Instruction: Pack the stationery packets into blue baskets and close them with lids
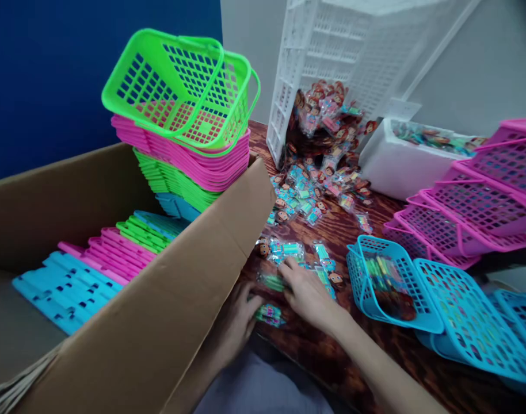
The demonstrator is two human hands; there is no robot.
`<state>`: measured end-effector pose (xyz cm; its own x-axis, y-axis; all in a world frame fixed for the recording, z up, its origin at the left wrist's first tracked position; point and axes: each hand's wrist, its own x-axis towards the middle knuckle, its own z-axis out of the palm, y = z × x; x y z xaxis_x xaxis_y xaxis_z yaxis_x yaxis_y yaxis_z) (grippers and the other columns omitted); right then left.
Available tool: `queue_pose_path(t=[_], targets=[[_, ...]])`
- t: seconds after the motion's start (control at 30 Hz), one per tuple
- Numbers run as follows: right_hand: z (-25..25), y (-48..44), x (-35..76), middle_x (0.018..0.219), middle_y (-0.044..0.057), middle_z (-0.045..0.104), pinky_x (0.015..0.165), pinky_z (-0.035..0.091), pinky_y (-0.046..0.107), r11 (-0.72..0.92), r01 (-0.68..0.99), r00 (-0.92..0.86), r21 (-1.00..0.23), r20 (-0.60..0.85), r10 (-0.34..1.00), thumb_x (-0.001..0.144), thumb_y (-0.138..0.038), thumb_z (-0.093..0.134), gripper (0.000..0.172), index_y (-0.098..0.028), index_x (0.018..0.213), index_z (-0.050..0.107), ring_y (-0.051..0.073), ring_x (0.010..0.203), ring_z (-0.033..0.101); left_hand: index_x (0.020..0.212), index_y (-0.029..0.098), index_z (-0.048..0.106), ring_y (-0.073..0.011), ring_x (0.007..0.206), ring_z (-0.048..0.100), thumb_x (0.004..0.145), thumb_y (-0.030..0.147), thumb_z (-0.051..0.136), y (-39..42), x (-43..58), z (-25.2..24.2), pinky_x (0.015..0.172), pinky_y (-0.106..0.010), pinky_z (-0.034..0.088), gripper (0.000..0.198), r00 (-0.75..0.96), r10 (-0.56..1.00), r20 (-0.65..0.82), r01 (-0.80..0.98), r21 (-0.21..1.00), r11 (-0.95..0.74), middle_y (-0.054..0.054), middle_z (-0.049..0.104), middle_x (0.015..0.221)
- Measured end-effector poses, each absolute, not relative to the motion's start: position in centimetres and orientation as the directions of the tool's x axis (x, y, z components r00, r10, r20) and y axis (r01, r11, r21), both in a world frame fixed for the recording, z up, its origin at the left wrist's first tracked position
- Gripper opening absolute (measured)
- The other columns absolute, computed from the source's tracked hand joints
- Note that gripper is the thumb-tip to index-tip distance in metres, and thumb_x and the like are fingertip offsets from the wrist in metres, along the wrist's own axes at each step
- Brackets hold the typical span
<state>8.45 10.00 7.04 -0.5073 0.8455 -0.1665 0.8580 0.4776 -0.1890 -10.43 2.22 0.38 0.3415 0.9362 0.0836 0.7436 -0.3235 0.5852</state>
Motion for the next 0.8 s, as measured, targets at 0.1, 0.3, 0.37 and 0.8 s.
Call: queue_pose_path(t=[0.1,0.3,0.37,0.8], targets=[[5.9,7.1,10.2,0.113,0.008,0.063,0.079,0.040,0.030,0.446,0.861,-0.500,-0.243,-0.254,0.828,0.080,-0.007,0.050,0.033,-0.019,0.110,0.057,0.023,0.101,0.060,0.115,0.024,0.060,-0.0290,0.142,0.029,0.072,-0.008,0.049,1.4,-10.6,-0.1,0.114,-0.049,0.032,0.055,0.298,0.946,0.125,0.759,0.571,-0.315,-0.008,0.029,0.153],[5.1,5.1,12.8,0.124,0.010,0.064,0.092,0.041,0.033,0.331,0.892,-0.417,-0.308,-0.279,0.865,0.079,-0.005,0.053,0.061,-0.021,0.137,0.046,0.026,0.116,0.058,0.111,0.023,0.060,-0.0260,0.136,0.041,0.069,-0.008,0.050,0.7,-9.6,0.0,0.112,-0.046,0.039,0.053,0.396,0.914,0.085,0.715,0.596,-0.366,-0.009,0.043,0.148],[5.3,4.8,13.2,0.120,0.009,0.067,0.090,0.041,0.032,0.319,0.888,-0.418,-0.330,-0.294,0.859,0.080,-0.005,0.050,0.051,-0.021,0.129,0.054,0.025,0.113,0.060,0.108,0.021,0.060,-0.0275,0.137,0.039,0.070,-0.007,0.051,0.7,-9.1,0.1,0.112,-0.047,0.039,0.048,0.412,0.905,0.100,0.714,0.582,-0.390,-0.011,0.040,0.150],[4.5,3.2,13.7,0.119,0.008,0.065,0.097,0.041,0.031,0.293,0.826,-0.452,-0.481,-0.256,0.854,0.083,-0.005,0.053,0.043,-0.021,0.122,0.059,0.023,0.115,0.058,0.111,0.019,0.055,-0.0268,0.148,0.024,0.070,-0.006,0.049,0.1,-8.4,0.9,0.117,-0.046,0.032,0.048,0.411,0.904,0.116,0.662,0.643,-0.384,-0.012,0.017,0.162]])
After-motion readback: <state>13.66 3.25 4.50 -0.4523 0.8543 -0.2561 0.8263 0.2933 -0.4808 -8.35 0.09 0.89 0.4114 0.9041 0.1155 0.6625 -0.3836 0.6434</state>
